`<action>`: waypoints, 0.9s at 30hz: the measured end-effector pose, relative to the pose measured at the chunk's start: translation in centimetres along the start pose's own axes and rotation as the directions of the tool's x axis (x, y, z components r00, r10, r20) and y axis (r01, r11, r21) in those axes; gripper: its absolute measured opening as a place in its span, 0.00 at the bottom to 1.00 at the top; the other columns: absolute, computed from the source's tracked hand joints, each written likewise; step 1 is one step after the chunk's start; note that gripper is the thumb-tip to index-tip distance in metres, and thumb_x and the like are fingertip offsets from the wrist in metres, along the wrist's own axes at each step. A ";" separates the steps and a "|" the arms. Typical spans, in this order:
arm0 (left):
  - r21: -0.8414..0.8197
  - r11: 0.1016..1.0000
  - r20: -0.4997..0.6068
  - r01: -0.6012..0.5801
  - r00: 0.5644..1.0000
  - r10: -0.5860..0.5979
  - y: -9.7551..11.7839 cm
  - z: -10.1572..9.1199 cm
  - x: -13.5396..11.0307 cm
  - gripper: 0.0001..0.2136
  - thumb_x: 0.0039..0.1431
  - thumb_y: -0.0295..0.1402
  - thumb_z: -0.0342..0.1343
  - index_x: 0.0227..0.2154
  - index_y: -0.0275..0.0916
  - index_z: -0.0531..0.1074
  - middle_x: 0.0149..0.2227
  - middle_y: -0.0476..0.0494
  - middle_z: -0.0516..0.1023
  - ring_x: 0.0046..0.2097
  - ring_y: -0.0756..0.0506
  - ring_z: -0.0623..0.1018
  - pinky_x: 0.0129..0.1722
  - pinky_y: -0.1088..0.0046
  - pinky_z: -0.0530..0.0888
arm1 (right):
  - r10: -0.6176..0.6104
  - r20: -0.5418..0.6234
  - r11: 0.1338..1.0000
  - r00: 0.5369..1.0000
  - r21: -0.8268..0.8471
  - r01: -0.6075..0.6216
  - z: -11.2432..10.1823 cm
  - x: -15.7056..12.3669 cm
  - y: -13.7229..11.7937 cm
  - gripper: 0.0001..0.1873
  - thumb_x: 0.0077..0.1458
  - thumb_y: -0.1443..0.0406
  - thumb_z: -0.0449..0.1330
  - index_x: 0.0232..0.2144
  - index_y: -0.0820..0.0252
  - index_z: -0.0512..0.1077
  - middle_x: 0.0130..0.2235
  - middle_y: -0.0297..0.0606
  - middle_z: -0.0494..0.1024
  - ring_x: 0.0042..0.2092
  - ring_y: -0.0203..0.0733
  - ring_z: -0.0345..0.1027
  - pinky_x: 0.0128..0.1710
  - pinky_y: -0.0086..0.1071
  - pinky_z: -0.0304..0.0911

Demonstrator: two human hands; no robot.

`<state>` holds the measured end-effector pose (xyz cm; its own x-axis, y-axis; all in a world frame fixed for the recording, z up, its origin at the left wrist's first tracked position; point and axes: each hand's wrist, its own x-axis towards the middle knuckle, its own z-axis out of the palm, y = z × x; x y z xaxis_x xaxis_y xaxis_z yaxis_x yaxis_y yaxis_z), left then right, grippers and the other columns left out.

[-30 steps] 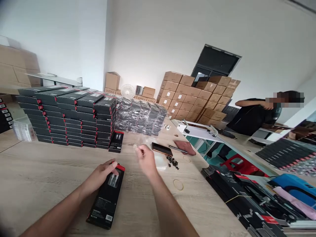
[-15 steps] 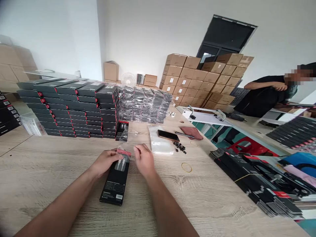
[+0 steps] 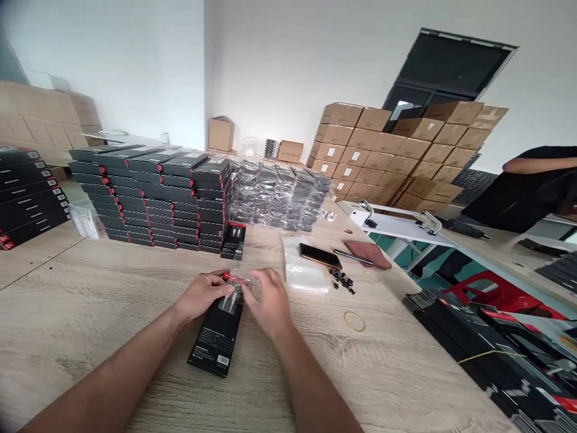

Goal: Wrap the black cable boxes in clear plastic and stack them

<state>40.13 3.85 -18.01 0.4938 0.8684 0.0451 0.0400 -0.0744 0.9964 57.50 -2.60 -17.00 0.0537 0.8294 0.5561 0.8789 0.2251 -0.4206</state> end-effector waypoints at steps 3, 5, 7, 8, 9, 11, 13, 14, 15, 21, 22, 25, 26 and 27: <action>0.011 1.000 0.006 -0.002 1.000 0.002 -0.1 0.0 -0.1 0.12 0.47 0.41 0.60 0.21 0.35 0.75 0.41 0.43 0.77 0.39 0.44 0.75 0.36 0.72 0.69 | -0.078 0.059 0.993 0.995 -0.085 0.083 0.3 -0.2 -0.1 0.24 0.45 0.72 0.59 0.48 0.55 0.68 0.41 0.41 0.72 0.44 0.47 0.66 0.45 0.40 0.63; 0.030 1.000 0.000 -0.009 1.000 0.009 -0.2 0.1 -0.2 0.13 0.48 0.42 0.59 0.22 0.35 0.76 0.40 0.43 0.77 0.37 0.45 0.75 0.35 0.73 0.68 | -0.061 0.034 0.991 0.998 -0.114 0.065 0.4 -0.2 -0.1 0.24 0.45 0.76 0.54 0.46 0.55 0.69 0.39 0.40 0.73 0.42 0.46 0.66 0.45 0.39 0.63; 0.036 0.999 0.005 -0.025 1.000 0.024 -0.2 0.1 -0.3 0.13 0.49 0.42 0.58 0.23 0.35 0.77 0.41 0.44 0.77 0.38 0.45 0.75 0.36 0.73 0.68 | -0.026 -0.035 0.995 0.999 -0.098 0.023 0.4 -0.2 0.1 0.21 0.47 0.76 0.52 0.42 0.56 0.70 0.37 0.39 0.74 0.40 0.44 0.68 0.43 0.37 0.64; 0.034 0.999 0.007 -0.029 1.000 0.029 -0.2 0.1 -0.3 0.14 0.50 0.42 0.57 0.24 0.35 0.77 0.41 0.44 0.77 0.38 0.45 0.75 0.37 0.73 0.68 | -0.016 -0.060 0.997 0.998 -0.083 0.011 0.3 -0.2 0.1 0.18 0.49 0.75 0.51 0.41 0.56 0.71 0.36 0.38 0.74 0.39 0.43 0.68 0.43 0.36 0.64; 0.030 0.999 0.010 -0.034 0.999 0.034 -0.1 0.1 -0.3 0.14 0.50 0.43 0.57 0.24 0.35 0.77 0.42 0.44 0.77 0.39 0.45 0.75 0.38 0.73 0.68 | -0.014 -0.072 0.998 0.997 -0.070 0.009 0.3 -0.2 0.1 0.15 0.51 0.74 0.51 0.39 0.56 0.71 0.35 0.38 0.75 0.39 0.43 0.69 0.42 0.36 0.64; 0.029 0.998 0.012 -0.054 0.998 0.054 0.0 0.2 -0.4 0.13 0.49 0.42 0.58 0.25 0.36 0.78 0.41 0.43 0.77 0.40 0.44 0.75 0.39 0.71 0.69 | -0.035 -0.052 0.998 0.998 -0.061 0.032 0.3 -0.2 0.0 0.11 0.55 0.71 0.51 0.37 0.56 0.71 0.35 0.38 0.76 0.39 0.43 0.69 0.41 0.36 0.63; 0.044 0.995 0.018 -0.095 0.995 0.094 0.2 0.3 -0.5 0.10 0.48 0.39 0.59 0.24 0.36 0.78 0.41 0.43 0.77 0.40 0.44 0.75 0.40 0.71 0.69 | -0.065 -0.009 0.995 0.998 -0.075 0.064 0.6 -0.2 -0.3 0.09 0.56 0.69 0.52 0.35 0.56 0.71 0.35 0.38 0.76 0.38 0.44 0.69 0.41 0.36 0.63; 0.055 0.992 0.022 -0.113 0.993 0.112 0.3 0.4 -0.6 0.09 0.48 0.38 0.59 0.24 0.36 0.78 0.40 0.43 0.77 0.40 0.44 0.75 0.40 0.71 0.69 | -0.076 0.004 0.993 0.997 -0.089 0.076 0.8 -0.2 -0.4 0.08 0.56 0.68 0.53 0.35 0.56 0.72 0.35 0.39 0.76 0.39 0.44 0.68 0.41 0.36 0.63; 0.070 0.990 0.025 -0.119 0.993 0.118 0.3 0.5 -0.6 0.09 0.48 0.37 0.58 0.24 0.36 0.78 0.39 0.43 0.77 0.39 0.44 0.75 0.40 0.71 0.69 | -0.084 0.011 0.990 0.996 -0.111 0.085 1.0 -0.2 -0.6 0.08 0.55 0.68 0.54 0.36 0.56 0.72 0.36 0.39 0.75 0.39 0.45 0.68 0.41 0.37 0.63; 0.162 0.983 -0.014 -0.088 0.996 0.092 0.1 0.8 -0.6 0.08 0.49 0.35 0.55 0.21 0.38 0.75 0.34 0.47 0.77 0.35 0.47 0.75 0.37 0.73 0.69 | -0.105 0.032 0.966 0.994 -0.234 0.109 1.5 0.5 -0.8 0.25 0.42 0.78 0.52 0.42 0.55 0.71 0.39 0.41 0.72 0.43 0.48 0.64 0.42 0.39 0.61; 0.175 0.981 -0.029 -0.087 0.995 0.094 0.1 0.8 -0.6 0.08 0.49 0.35 0.55 0.21 0.38 0.75 0.33 0.47 0.77 0.35 0.47 0.75 0.37 0.73 0.68 | -0.093 -0.001 0.970 0.996 -0.224 0.090 1.4 0.6 -0.8 0.23 0.43 0.78 0.52 0.41 0.56 0.71 0.38 0.41 0.72 0.42 0.47 0.64 0.41 0.38 0.61; 0.217 0.973 -0.064 -0.075 0.994 0.091 0.2 0.6 -0.6 0.08 0.50 0.34 0.54 0.20 0.38 0.75 0.33 0.48 0.77 0.35 0.47 0.75 0.37 0.73 0.68 | -0.078 -0.120 0.984 0.990 -0.166 0.058 1.3 0.8 -0.9 0.17 0.50 0.76 0.50 0.40 0.57 0.70 0.37 0.40 0.73 0.41 0.46 0.65 0.43 0.38 0.61; 0.227 0.971 -0.066 -0.076 0.994 0.093 0.2 0.6 -0.6 0.08 0.50 0.34 0.54 0.21 0.38 0.74 0.33 0.48 0.77 0.35 0.47 0.75 0.38 0.73 0.68 | -0.095 -0.121 0.984 0.988 -0.159 0.075 1.3 0.7 -1.0 0.16 0.52 0.74 0.50 0.40 0.57 0.70 0.37 0.40 0.73 0.42 0.47 0.65 0.43 0.39 0.60; 0.231 0.970 -0.059 -0.081 0.994 0.097 0.3 0.6 -0.6 0.08 0.51 0.33 0.54 0.21 0.38 0.75 0.34 0.48 0.77 0.36 0.47 0.75 0.38 0.73 0.68 | -0.118 -0.098 0.981 0.988 -0.164 0.101 1.4 0.7 -1.1 0.15 0.53 0.73 0.51 0.41 0.57 0.70 0.37 0.41 0.73 0.42 0.47 0.64 0.44 0.39 0.60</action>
<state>40.38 3.02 -17.79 0.4433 0.8844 0.1460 0.1994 -0.2561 0.9459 55.91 -1.54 -17.20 -0.0041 0.7432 0.6691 0.9455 0.2208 -0.2394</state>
